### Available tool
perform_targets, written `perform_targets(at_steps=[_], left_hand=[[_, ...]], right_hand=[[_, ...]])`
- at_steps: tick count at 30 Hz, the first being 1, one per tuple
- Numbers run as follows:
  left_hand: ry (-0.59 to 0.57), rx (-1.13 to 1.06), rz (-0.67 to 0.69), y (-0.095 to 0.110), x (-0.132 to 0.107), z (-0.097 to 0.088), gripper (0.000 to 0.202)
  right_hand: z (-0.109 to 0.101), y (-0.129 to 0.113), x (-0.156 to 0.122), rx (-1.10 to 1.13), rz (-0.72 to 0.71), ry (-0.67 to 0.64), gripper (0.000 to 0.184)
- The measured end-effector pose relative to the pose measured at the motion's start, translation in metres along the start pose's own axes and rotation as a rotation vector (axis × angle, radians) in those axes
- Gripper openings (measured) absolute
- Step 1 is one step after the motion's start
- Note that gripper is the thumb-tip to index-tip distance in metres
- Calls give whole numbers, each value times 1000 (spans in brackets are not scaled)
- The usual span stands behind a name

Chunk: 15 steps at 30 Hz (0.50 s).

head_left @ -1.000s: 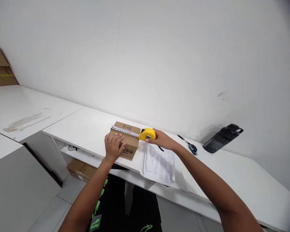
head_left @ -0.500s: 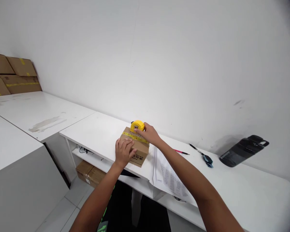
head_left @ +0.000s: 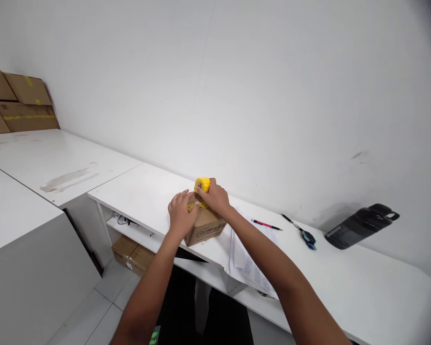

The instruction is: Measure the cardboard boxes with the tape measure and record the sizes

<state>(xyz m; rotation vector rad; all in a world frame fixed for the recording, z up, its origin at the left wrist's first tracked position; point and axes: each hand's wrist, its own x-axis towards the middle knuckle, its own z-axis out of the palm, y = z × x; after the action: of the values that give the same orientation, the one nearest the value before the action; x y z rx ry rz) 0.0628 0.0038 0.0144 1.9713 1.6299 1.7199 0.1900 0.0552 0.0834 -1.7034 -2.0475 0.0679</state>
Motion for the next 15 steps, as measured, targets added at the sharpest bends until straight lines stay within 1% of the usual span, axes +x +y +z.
perform_targets(at_steps=[2, 3, 5, 7, 9, 12, 15], left_hand=[[-50, -129, -28, -24, 6, 2, 27], [-59, -177, -44, -31, 6, 5, 27], [-40, -226, -79, -37, 3, 11, 27], [8, -232, -111, -36, -1, 15, 27], [31, -232, -118, -31, -3, 18, 27], [40, -217, -105, -27, -3, 18, 27], [60, -197, -104, -25, -4, 18, 28]], right_hand=[[-1, -1, -4, -41, -24, -4, 49], [-2, -1, -6, -51, -28, -10, 49], [-6, -1, -11, -58, -22, -23, 48], [-11, -1, -20, -70, -5, -35, 48], [-15, 0, -33, -98, 8, -50, 47], [-20, 4, -61, -142, 25, -65, 48], [-24, 12, -93, -144, 71, -62, 53]])
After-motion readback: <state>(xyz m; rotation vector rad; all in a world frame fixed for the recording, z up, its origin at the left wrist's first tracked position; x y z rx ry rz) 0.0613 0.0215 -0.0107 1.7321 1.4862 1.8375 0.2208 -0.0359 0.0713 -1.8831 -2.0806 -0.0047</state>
